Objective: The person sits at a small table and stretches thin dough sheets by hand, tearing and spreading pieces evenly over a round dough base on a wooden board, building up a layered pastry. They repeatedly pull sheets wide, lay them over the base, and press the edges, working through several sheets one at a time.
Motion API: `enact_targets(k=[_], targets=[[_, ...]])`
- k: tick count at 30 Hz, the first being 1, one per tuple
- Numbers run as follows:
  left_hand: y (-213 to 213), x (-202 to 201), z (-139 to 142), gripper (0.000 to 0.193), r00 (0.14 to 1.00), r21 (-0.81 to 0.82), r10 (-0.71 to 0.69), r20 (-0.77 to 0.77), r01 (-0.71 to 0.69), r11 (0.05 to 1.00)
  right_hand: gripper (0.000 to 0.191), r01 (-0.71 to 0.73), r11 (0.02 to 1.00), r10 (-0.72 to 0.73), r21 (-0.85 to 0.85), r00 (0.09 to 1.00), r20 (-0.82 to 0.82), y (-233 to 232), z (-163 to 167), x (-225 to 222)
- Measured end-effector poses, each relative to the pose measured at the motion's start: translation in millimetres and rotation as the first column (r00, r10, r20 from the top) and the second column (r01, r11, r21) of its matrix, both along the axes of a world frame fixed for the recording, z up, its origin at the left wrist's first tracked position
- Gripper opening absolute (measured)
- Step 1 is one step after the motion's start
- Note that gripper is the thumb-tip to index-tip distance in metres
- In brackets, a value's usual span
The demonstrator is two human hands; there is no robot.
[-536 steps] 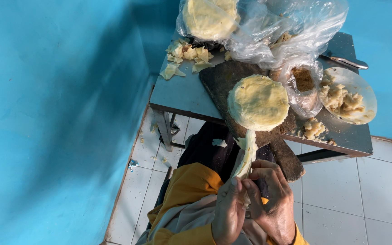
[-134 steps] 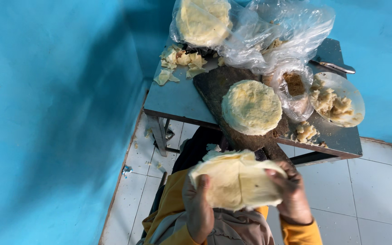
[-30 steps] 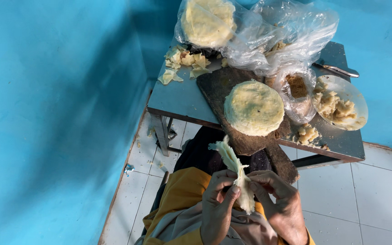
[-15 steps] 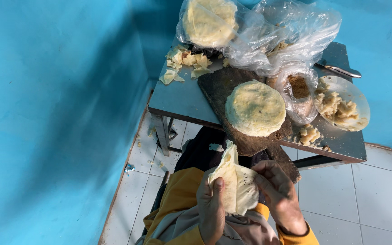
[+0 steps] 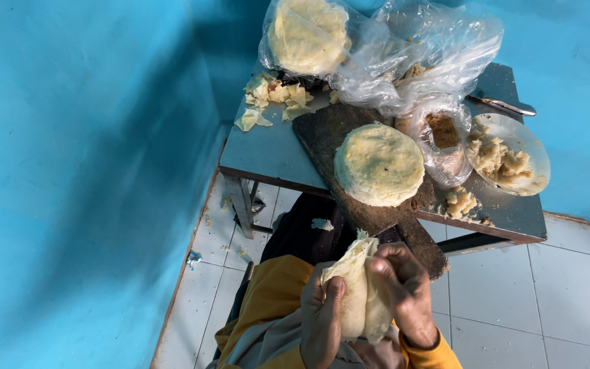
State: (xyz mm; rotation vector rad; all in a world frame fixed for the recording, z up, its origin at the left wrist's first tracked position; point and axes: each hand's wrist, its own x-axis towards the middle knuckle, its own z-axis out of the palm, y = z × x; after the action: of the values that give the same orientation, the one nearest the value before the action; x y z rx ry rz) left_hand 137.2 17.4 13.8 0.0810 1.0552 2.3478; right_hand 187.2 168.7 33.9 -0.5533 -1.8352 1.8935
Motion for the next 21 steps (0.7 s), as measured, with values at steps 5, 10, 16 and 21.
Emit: enact_targets(k=[5,10,16,21], targets=[[-8,-3,8,0.027,0.997,-0.017,-0.077,0.020,0.077,0.997,0.015,-0.040,0.980,0.043,0.193,0.999,-0.013,7,4,-2],[-10,-9,10,0.027,0.996,0.016,-0.039,-0.077,0.040,0.999,0.019,-0.002,0.989,-0.010,0.147,0.997,0.080,9,2,1],[-18,-23,4,0.040,0.991,0.088,0.137,-0.004,-0.136,0.987,0.019,0.076,0.994,-0.073,-0.082,0.997,0.037,37,9,-1],[-33,-45,-5,0.050,0.937,0.041,0.318,0.145,-0.327,0.944,0.021,0.141,0.919,-0.121,-0.368,0.990,0.077,59,36,6]])
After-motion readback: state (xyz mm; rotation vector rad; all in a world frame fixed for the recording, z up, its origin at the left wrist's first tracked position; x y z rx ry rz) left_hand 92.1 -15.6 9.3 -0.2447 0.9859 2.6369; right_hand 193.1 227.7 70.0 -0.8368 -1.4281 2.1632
